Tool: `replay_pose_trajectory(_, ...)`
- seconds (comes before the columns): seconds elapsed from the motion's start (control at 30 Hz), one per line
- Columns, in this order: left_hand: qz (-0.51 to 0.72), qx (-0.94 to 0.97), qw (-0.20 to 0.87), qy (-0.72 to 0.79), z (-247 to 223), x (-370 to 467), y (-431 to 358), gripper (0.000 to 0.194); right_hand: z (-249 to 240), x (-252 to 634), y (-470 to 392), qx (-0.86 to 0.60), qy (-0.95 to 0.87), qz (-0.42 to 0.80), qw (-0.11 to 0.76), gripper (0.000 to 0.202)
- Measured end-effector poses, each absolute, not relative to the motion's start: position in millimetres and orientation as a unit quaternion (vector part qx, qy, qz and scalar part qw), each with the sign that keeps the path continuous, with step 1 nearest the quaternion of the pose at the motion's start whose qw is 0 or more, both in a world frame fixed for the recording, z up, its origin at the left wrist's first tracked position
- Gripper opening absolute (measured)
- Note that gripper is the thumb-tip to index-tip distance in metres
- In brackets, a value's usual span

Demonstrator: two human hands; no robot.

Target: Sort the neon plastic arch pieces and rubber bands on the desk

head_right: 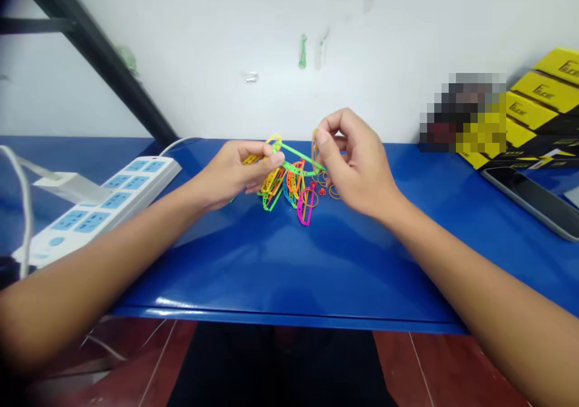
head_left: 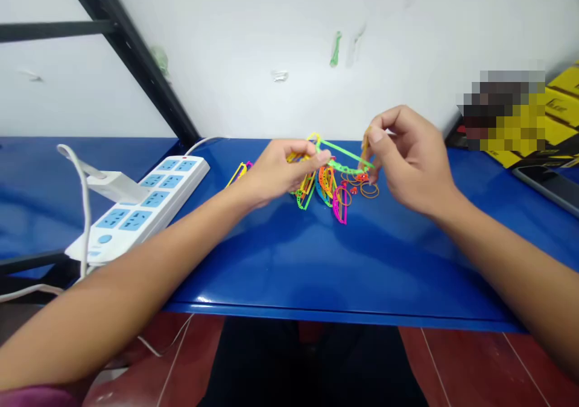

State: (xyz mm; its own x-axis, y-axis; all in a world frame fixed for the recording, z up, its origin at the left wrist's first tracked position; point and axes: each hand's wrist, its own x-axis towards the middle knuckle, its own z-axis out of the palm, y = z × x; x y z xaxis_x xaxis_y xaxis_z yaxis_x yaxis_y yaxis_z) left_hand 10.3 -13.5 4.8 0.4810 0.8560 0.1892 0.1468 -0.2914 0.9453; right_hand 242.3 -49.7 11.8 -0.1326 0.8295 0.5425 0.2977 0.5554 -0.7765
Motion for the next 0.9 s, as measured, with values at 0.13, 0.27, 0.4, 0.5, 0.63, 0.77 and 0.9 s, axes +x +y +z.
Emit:
replay_pose_trajectory(0.13, 0.455, 0.623, 0.504, 0.388, 1, 7, -4, 0.046, 12, 246, -43, -0.4, -0.704, 0.271, 0.52, 0.026)
replay_pose_trajectory(0.27, 0.515, 0.568, 0.479, 0.428, 6, 1, 6, 0.028, 11, 249, -33, -0.369, -0.63, 0.395, 0.557, 0.03)
replay_pose_trajectory(0.4, 0.523, 0.556, 0.464, 0.449, 6, 0, 9, 0.026, 18, 262, -26, -0.361, -0.615, 0.511, 0.481, 0.044)
replay_pose_trajectory(0.5, 0.509, 0.582, 0.446, 0.451, 3, 3, 7, 0.033, 26, 272, -27, -0.379, -0.673, 0.569, 0.283, 0.043)
replay_pose_trajectory(0.63, 0.49, 0.618, 0.433, 0.436, 2, 4, 3, 0.034, 33, 280, -31, -0.353, -0.738, 0.574, 0.025, 0.032)
replay_pose_trajectory(0.77, 0.475, 0.645, 0.422, 0.426, 1, 3, 3, 0.038, 36, 286, -32, -0.37, -0.756, 0.539, -0.005, 0.026)
replay_pose_trajectory(0.9, 0.455, 0.655, 0.426, 0.428, 0, 4, 3, 0.047, 35, 288, -30, -0.376, -0.752, 0.542, -0.016, 0.025)
